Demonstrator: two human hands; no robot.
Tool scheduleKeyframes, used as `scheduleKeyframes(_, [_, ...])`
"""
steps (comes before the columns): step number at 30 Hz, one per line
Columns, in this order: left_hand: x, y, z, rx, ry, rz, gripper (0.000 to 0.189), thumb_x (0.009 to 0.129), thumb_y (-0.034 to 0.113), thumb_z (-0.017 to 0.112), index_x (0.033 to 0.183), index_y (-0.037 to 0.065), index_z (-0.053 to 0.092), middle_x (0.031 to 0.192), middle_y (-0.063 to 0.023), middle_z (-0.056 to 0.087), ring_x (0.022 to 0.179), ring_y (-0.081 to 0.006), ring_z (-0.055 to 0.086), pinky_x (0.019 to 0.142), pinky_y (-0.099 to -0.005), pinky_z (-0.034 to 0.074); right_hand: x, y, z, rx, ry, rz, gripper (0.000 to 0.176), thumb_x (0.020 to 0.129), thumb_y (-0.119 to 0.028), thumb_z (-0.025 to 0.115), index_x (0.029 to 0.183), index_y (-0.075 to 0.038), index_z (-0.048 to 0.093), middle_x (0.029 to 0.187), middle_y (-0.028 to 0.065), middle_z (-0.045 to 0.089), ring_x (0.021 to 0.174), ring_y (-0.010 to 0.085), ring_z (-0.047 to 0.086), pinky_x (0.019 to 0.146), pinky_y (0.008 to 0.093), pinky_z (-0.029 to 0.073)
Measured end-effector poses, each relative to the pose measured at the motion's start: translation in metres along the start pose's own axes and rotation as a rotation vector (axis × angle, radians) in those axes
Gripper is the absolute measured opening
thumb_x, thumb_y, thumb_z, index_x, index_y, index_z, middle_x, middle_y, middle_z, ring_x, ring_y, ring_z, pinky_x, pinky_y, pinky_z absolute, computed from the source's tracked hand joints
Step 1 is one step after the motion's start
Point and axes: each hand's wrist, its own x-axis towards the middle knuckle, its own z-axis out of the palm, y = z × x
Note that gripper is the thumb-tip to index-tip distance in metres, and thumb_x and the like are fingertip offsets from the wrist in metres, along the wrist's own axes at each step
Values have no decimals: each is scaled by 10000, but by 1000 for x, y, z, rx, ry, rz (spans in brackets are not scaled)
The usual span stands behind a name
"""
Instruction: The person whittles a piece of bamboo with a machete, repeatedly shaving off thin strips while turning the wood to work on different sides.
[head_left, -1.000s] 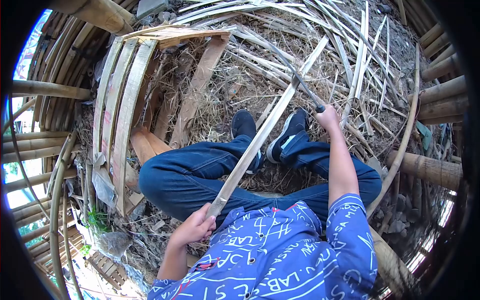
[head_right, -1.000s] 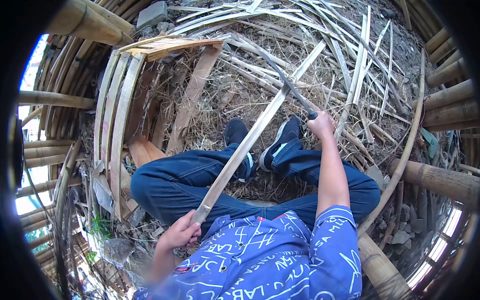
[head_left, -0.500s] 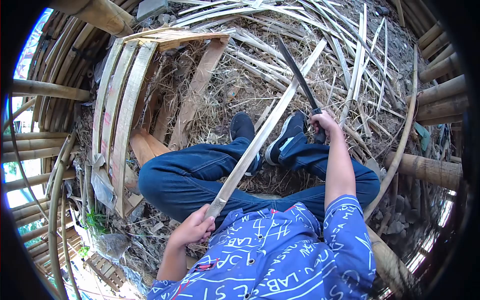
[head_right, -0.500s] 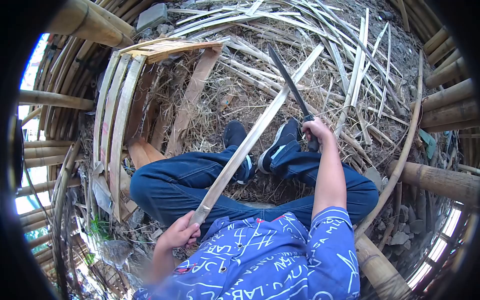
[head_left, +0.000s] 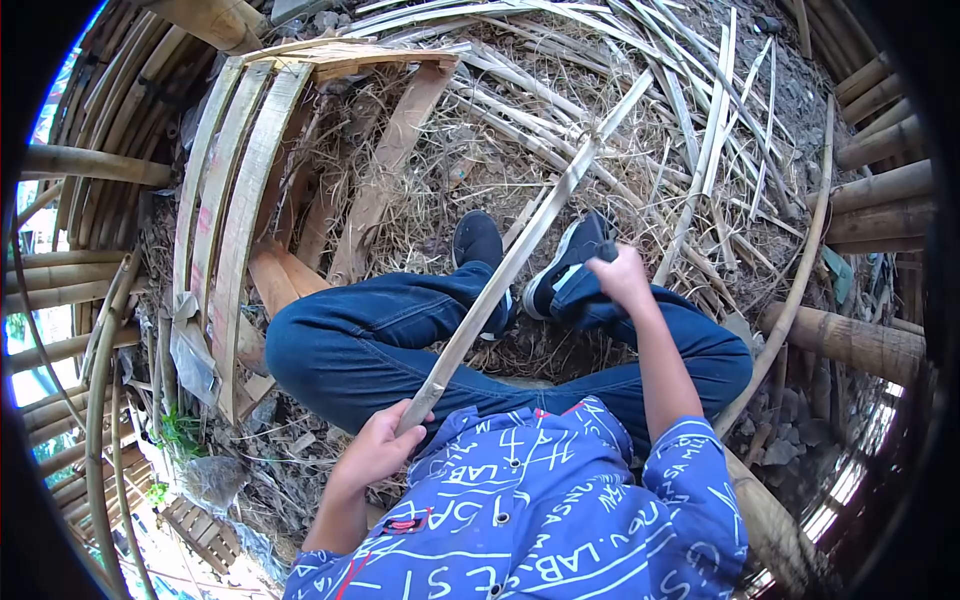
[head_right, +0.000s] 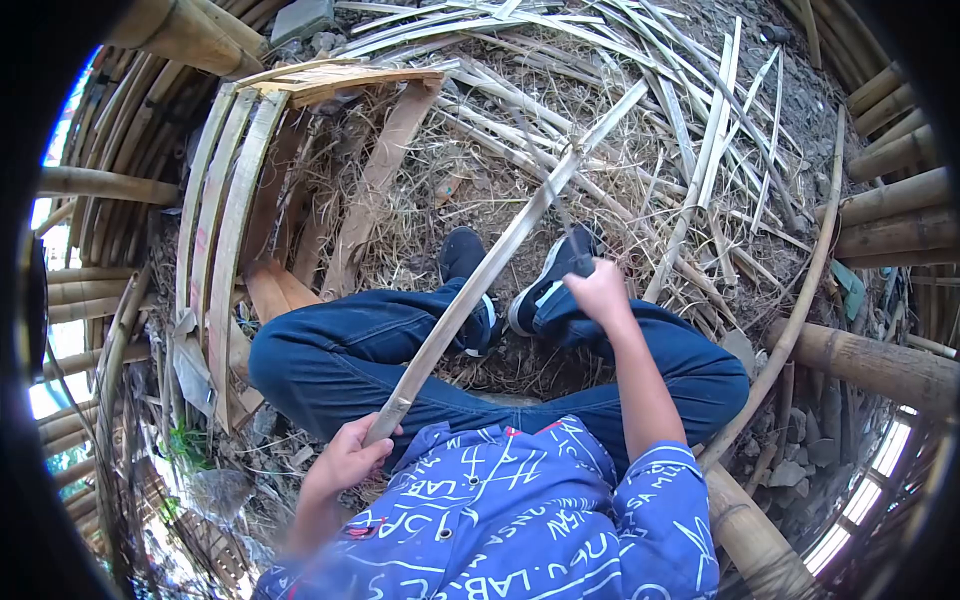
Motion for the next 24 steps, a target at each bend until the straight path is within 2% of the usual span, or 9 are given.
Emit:
scheduleKeyframes(5, [-3,10,-3,223,69,0,124,896,29,546,1014,59,522,761,29,514,621,-49,461,524,-225,403,-47,-22,21,-240,-7,-200,342,716,-314,738,956,-70,725,830,212,695,838,386,674,768,441,540])
scheduleKeyframes(6, [0,3,-6,228,67,4,124,896,29,546,1014,59,522,761,29,514,621,-49,461,524,-225,403,-52,-32,21,-278,3,-203,335,717,-315,732,950,-74,722,831,214,693,834,400,665,773,462,540])
scheduleKeyframes(8, [6,-18,-12,215,82,121,90,921,58,535,1009,70,521,760,29,508,627,-47,460,511,-222,391,-48,-37,21,-377,22,-217,327,714,-308,732,941,-73,719,832,215,692,825,401,666,770,470,541])
scheduleKeyframes(12, [-2,-2,-9,221,89,125,57,956,105,517,1004,75,519,751,29,496,620,-49,451,507,-218,384,-27,-37,10,-425,17,-216,307,716,-295,721,935,-80,716,837,217,692,815,402,668,765,478,541])
scheduleKeyframes(16, [-16,14,-12,76,73,-86,83,962,95,501,1001,27,528,735,10,500,653,-80,450,563,-266,397,14,-21,-13,-649,235,-244,285,730,-278,685,905,-55,713,865,226,697,834,385,682,788,474,544])
scheduleKeyframes(18, [-17,9,-10,6,49,-186,83,963,94,496,1006,29,526,740,11,498,661,-82,452,572,-261,397,61,-7,-33,-596,295,6,303,728,-268,674,910,-29,708,909,232,697,878,385,682,814,468,540])
scheduleKeyframes(20, [-7,-2,-6,123,34,95,87,978,103,478,1022,40,518,722,19,488,612,-70,442,529,-245,388,85,2,-42,-645,281,8,299,729,-241,651,921,-19,705,946,234,696,907,391,678,828,468,536])
scheduleKeyframes(22, [-6,2,-11,96,21,77,98,1001,135,462,1031,59,516,701,32,468,557,-44,408,475,-218,361,85,-15,-39,-672,311,3,259,741,-205,626,920,-33,701,931,229,697,894,390,680,821,474,536])
scheduleKeyframes(24, [-9,0,-23,-145,-28,-185,118,1018,163,450,1029,73,525,690,42,454,537,-18,382,454,-193,342,77,-21,-40,-749,353,-104,229,764,-185,602,921,-45,693,891,218,699,872,383,684,808,478,537])
